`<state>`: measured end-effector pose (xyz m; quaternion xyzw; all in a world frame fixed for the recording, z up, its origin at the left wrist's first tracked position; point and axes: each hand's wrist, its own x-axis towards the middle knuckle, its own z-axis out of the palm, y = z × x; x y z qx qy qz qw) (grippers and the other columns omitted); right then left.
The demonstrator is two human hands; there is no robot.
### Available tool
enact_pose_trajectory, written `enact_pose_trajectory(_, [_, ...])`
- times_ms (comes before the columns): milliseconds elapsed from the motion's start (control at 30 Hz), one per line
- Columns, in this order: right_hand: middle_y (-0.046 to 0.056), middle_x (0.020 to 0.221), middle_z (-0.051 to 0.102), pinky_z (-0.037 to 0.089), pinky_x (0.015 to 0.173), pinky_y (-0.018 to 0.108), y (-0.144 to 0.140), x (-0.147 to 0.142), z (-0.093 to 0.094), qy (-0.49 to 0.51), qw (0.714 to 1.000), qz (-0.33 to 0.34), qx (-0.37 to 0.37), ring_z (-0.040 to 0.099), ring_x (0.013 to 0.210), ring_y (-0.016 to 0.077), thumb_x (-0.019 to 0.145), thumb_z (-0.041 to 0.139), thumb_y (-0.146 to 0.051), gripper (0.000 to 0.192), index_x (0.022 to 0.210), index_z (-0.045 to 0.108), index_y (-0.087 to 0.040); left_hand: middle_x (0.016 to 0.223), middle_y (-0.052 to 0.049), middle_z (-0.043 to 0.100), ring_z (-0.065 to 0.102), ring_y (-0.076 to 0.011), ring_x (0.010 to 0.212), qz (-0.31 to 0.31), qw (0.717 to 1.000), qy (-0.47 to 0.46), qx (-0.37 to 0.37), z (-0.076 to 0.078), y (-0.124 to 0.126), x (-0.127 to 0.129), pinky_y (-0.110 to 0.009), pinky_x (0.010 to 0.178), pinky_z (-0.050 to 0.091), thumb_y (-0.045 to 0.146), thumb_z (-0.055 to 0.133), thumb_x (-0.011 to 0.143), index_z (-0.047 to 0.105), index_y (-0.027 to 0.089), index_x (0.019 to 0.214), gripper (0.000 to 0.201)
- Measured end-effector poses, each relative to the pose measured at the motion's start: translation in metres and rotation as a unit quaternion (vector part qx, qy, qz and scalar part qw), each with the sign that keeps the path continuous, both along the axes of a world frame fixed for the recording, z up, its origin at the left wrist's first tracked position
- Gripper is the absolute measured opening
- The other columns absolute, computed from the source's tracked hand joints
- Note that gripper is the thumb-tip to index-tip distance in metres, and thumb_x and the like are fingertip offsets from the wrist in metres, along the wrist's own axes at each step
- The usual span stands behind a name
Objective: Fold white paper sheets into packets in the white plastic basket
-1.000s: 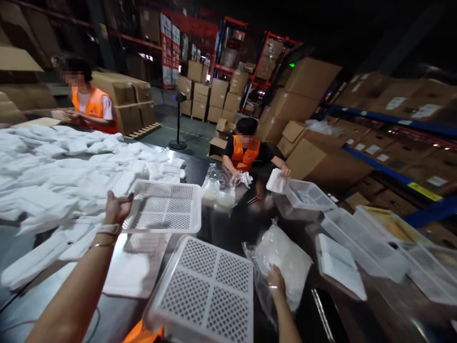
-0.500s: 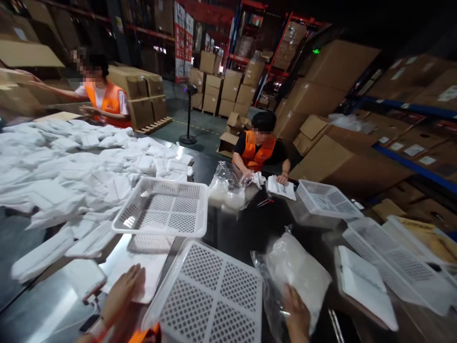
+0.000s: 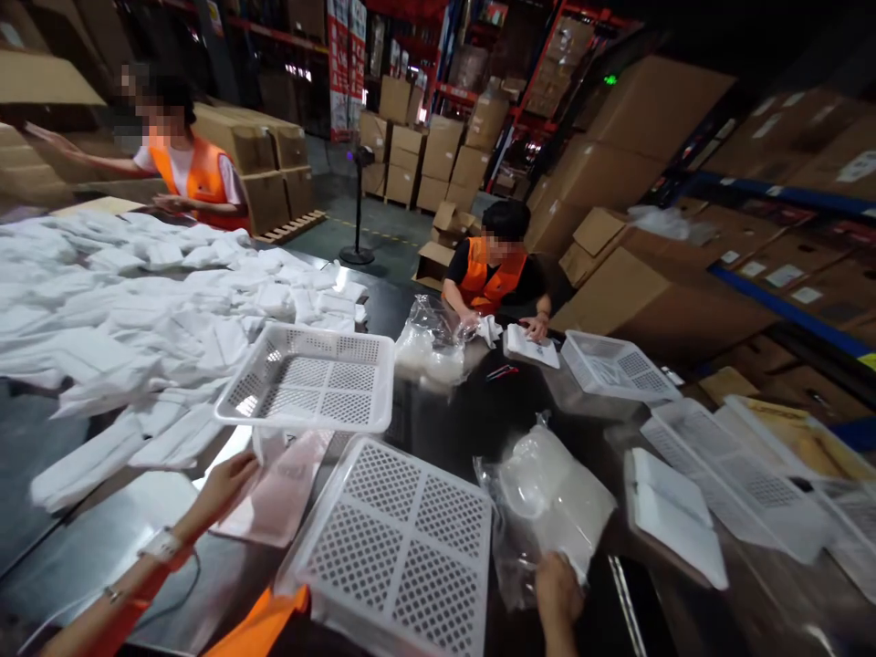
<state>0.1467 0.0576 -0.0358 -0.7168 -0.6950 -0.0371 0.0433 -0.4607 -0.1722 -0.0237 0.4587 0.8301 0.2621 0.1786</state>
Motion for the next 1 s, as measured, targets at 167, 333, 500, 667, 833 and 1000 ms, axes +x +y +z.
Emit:
enact_pose_trajectory(167, [0.009, 0.071, 0.069, 0.044, 0.056, 0.031, -0.006, -0.021, 0.028, 0.045, 0.998, -0.012, -0.039, 0.065, 0.064, 0.0220, 0.076, 0.051, -0.019, 0.024, 0.058, 0.067, -0.021, 0.093, -0.006, 0.074, 0.067, -0.0223, 0.088, -0.121, 0.981, -0.096, 0.120, 0.050, 0.030, 0.088, -0.031, 0.079, 0.054, 0.035, 0.038, 0.090, 0.067, 0.021, 0.093, 0.033])
enact_pose_trajectory(333, [0.008, 0.082, 0.071, 0.045, 0.066, 0.027, -0.032, -0.034, 0.030, 0.048, 0.997, -0.056, 0.014, 0.064, 0.078, 0.0195, 0.077, 0.046, -0.008, 0.029, 0.079, 0.074, -0.018, 0.114, -0.010, 0.071, 0.064, -0.0251, 0.109, -0.384, 0.913, 0.053, 0.129, 0.033, 0.030, 0.198, -0.043, 0.100, 0.046, 0.015, 0.046, 0.087, 0.068, 0.019, 0.108, 0.030])
enact_pose_trajectory(500, [0.013, 0.115, 0.064, 0.045, 0.085, 0.030, -0.039, -0.031, 0.044, 0.065, 0.992, -0.076, 0.080, 0.059, 0.103, 0.0214, 0.087, 0.034, -0.011, 0.041, 0.107, 0.070, -0.013, 0.137, -0.015, 0.059, 0.049, -0.0333, 0.130, -0.419, 0.871, 0.199, 0.160, -0.010, 0.017, 0.218, -0.057, 0.110, 0.031, 0.030, 0.055, 0.088, 0.057, 0.019, 0.130, 0.044])
enact_pose_trajectory(667, [0.012, 0.116, 0.064, 0.040, 0.096, 0.032, -0.034, -0.047, 0.039, 0.080, 0.995, -0.021, 0.062, 0.055, 0.110, 0.0217, 0.088, 0.042, -0.009, 0.032, 0.098, 0.072, -0.016, 0.132, -0.011, 0.062, 0.055, -0.0296, 0.122, -0.456, 0.846, 0.239, 0.142, -0.001, 0.016, 0.213, -0.049, 0.103, 0.038, 0.023, 0.052, 0.091, 0.063, 0.022, 0.121, 0.033])
enact_pose_trajectory(833, [0.014, 0.100, 0.067, 0.045, 0.084, 0.040, -0.033, -0.054, 0.010, 0.095, 0.994, -0.048, 0.026, 0.057, 0.095, 0.0242, 0.087, 0.053, -0.022, 0.023, 0.070, 0.067, -0.014, 0.110, -0.010, 0.070, 0.061, -0.0257, 0.101, -0.413, 0.887, 0.190, 0.079, 0.013, 0.008, 0.223, -0.043, 0.092, 0.045, 0.020, 0.047, 0.093, 0.068, 0.019, 0.107, 0.025])
enact_pose_trajectory(1000, [0.013, 0.087, 0.063, 0.046, 0.076, 0.039, -0.027, -0.032, 0.019, 0.178, 0.983, -0.021, 0.046, 0.057, 0.082, 0.0202, 0.094, 0.042, -0.040, 0.046, 0.061, 0.061, -0.014, 0.117, -0.011, 0.069, 0.061, -0.0258, 0.110, -0.379, 0.910, 0.139, 0.096, 0.006, 0.001, 0.223, -0.041, 0.095, 0.047, 0.012, 0.047, 0.090, 0.065, 0.019, 0.115, 0.032])
